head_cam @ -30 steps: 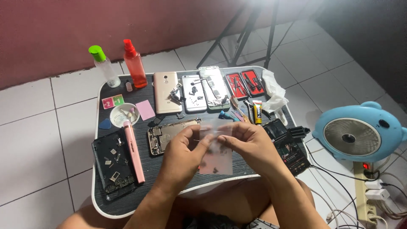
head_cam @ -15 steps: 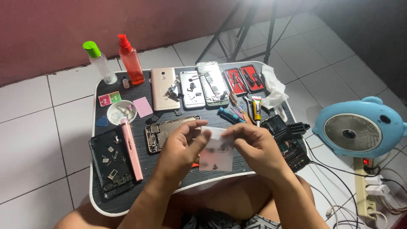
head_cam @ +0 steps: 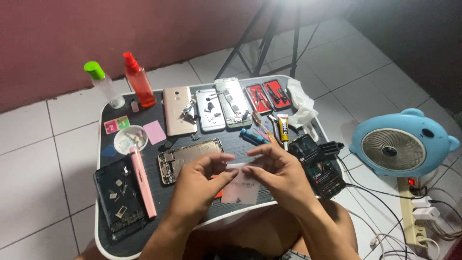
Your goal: Applying adhesive to a small electronic component during a mobile phone repair process.
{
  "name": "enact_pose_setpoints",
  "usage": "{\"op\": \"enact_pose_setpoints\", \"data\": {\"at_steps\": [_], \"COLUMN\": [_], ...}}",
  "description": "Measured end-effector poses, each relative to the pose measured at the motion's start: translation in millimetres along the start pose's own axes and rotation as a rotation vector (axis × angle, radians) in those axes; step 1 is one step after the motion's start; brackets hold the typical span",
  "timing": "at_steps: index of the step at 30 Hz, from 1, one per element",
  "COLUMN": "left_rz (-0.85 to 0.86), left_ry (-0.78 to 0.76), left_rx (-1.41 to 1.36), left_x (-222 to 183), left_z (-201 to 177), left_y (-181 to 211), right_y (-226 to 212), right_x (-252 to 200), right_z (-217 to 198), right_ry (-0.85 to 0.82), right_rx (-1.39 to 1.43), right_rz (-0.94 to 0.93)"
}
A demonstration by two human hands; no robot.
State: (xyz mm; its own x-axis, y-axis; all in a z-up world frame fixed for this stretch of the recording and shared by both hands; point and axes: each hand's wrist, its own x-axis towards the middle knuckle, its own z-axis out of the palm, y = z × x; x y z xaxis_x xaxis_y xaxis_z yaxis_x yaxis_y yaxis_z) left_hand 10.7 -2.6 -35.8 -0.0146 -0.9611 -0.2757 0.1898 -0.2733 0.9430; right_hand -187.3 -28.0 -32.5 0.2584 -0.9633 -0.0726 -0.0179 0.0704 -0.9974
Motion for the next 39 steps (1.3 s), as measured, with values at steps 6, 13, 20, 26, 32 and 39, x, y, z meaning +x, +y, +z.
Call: {"op": "enact_pose_setpoints", "data": {"at_steps": [6,13,20,26,32,39], "left_rz": [0.045,0.206,0.570,0.686,0.690,0.656], "left_ry": [0.176,0.240,0.240,0.289,0.263,-0.055], "left_rx": [0.078,0.241,0.538,0.896,1.251,1.266], "left_x": [-2,-6,-9,-31,-43,-31], "left_z": [2,-8,-6,-15,-18,-2], "left_y": [18,19,17,11,-63,-91], "right_y": [-33,-20,-14,10,53,57], "right_x": [15,120,97,16,-1,1], "right_z": [-38,-135,-110,-27,5,-21], "right_ry": [0.143,0.399,0.480,0.121,-0.129,0.028], "right_rx": [-0.411,-0.653,-1.253,-0.864,-0.946,-1.132], "right_rz": [-0.149,-0.093,-0.678,-0.529,-0.641,-0.563]}}
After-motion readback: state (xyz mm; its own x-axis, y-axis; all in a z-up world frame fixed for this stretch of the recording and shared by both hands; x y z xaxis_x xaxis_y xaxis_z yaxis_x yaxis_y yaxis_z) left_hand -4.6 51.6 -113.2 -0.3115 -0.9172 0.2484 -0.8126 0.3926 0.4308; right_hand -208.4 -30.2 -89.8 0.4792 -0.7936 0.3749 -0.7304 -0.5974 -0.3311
